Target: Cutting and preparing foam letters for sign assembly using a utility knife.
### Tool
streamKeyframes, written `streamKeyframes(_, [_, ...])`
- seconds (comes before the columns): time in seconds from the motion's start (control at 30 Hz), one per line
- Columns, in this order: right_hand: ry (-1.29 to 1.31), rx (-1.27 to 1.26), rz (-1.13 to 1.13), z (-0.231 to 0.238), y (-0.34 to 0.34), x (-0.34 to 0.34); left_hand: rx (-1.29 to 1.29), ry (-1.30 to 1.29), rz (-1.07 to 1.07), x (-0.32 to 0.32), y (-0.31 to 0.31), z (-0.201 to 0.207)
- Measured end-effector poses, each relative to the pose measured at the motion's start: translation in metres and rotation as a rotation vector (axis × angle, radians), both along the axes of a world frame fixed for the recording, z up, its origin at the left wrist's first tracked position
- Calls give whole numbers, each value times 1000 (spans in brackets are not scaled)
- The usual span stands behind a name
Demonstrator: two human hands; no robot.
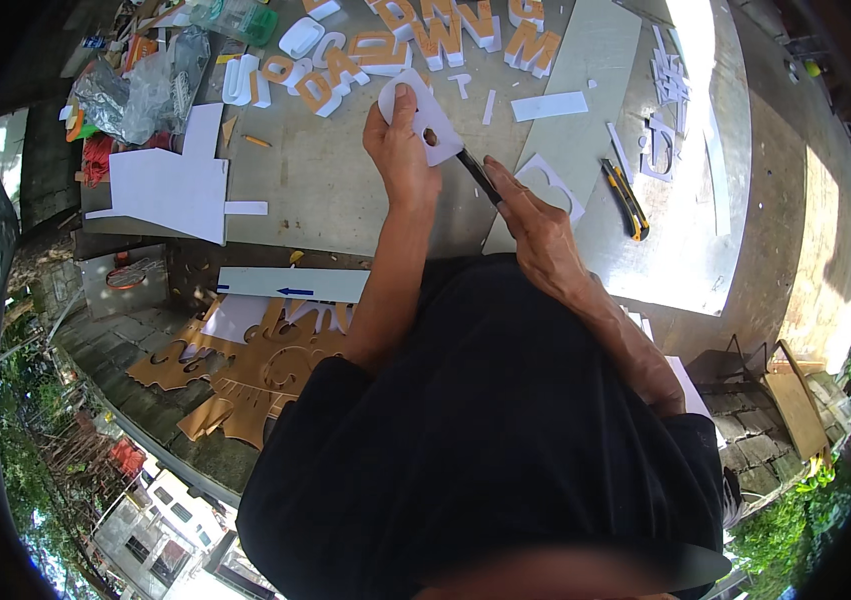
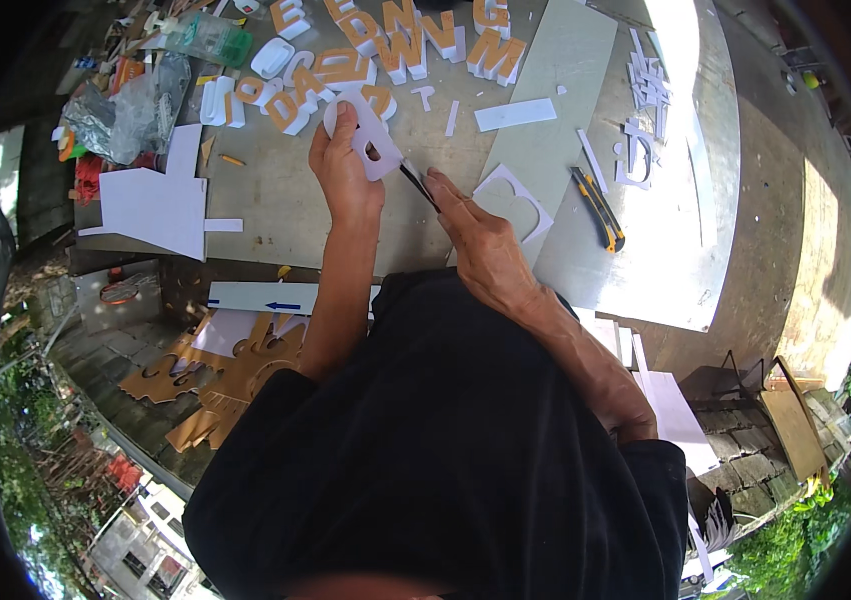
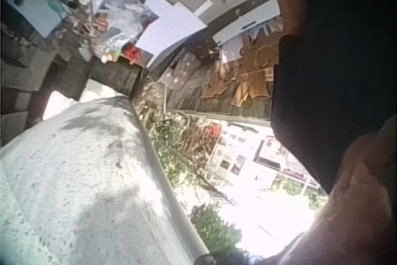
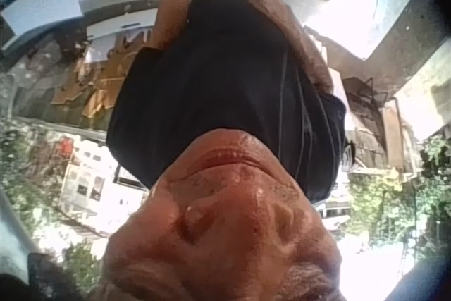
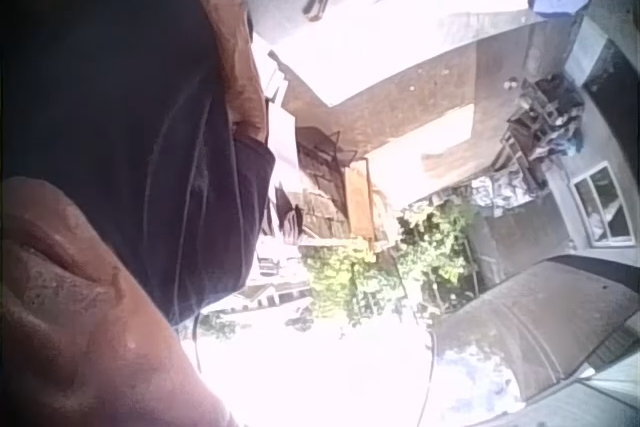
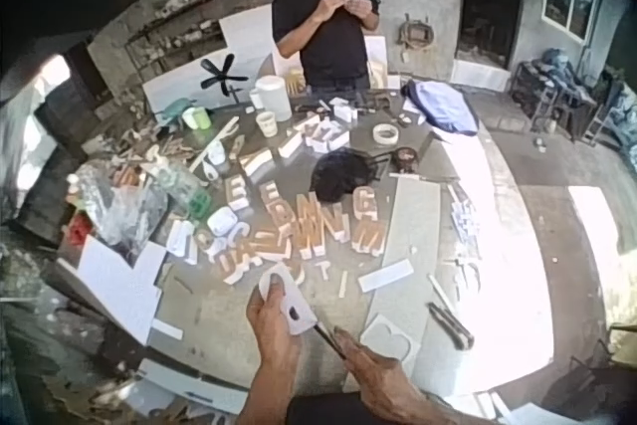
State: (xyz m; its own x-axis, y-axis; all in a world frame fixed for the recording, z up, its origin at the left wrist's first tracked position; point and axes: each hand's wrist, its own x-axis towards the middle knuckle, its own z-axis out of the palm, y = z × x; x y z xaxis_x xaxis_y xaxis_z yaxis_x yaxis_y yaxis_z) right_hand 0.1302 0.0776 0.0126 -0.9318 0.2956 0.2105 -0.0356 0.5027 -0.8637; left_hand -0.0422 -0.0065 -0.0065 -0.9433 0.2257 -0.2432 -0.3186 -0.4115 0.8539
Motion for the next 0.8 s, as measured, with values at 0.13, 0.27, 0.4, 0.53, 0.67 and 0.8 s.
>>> streamKeyframes(0.13, [-347, -57, -152, -26, 45, 34, -36, -5, -12, -19, -43, -32])
streamKeyframes(0.27, [-344, 2, -339, -43, 89, 46, 74, -125, -94, -10, -60, -42])
streamKeyframes(0.4, [-268, 399, -413, -54, 104, 32, 61, -140, -169, -1, -54, -39])
streamKeyframes(0.53, [-213, 318, -210, -38, 73, 11, 130, -176, -192, 8, -49, -42])
streamKeyframes(0.67, [-153, 86, 24, -33, 33, -11, 115, -283, -206, 23, -42, -44])
streamKeyframes(0.8, [-35, 243, 102, -47, 24, -23, 98, -377, -288, 37, -41, -67])
